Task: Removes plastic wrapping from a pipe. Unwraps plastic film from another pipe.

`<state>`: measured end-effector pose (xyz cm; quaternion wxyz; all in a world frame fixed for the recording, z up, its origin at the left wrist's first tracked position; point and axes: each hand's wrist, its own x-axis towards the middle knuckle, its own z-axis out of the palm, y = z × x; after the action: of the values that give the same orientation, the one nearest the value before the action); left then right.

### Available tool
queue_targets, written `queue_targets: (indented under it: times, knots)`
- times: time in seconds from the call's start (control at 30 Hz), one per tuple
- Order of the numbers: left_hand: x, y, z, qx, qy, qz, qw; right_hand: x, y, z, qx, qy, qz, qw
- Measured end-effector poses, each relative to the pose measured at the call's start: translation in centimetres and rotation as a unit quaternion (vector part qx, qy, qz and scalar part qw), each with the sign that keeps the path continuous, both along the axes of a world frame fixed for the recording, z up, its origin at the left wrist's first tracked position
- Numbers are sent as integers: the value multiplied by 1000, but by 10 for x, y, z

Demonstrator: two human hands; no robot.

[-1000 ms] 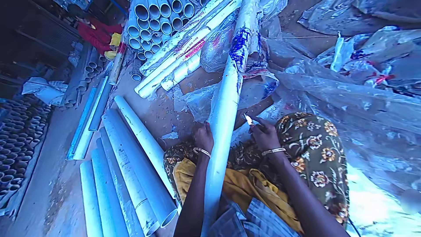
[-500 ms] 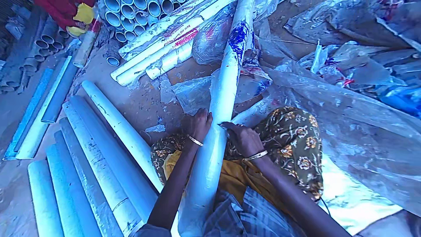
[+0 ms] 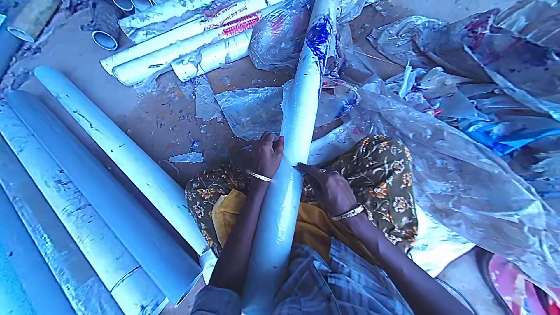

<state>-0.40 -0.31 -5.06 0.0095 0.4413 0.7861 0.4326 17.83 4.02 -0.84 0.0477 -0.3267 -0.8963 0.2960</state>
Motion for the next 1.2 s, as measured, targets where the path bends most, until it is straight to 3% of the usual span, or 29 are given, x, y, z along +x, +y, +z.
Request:
queue_targets:
  times: [0.27, 0.43, 0.5, 0.87, 1.0, 1.07, 1.2]
  knots:
    - [0, 1, -3, 19, -52, 27, 998, 7, 14, -4, 30, 109, 0, 994]
    - [-2, 0, -3, 10, -82, 24, 996, -23, 17, 10, 30, -34, 2, 999]
    - [-3, 0, -5, 18, -100, 24, 995, -20, 8, 9, 30, -38, 0, 999]
    - [-4, -2, -10, 48, -132, 24, 990, 26, -43, -19, 12, 81, 5, 997]
    - [-4, 2, -8, 47, -140, 29, 989, 22, -26, -19, -39, 147, -25, 988]
    - [-1, 5, -6, 51, -138, 26, 989, 6, -16, -25, -120, 210, -129, 962]
    - [5, 9, 1, 47, -131, 16, 990, -14, -14, -49, -345, 312, -342, 816]
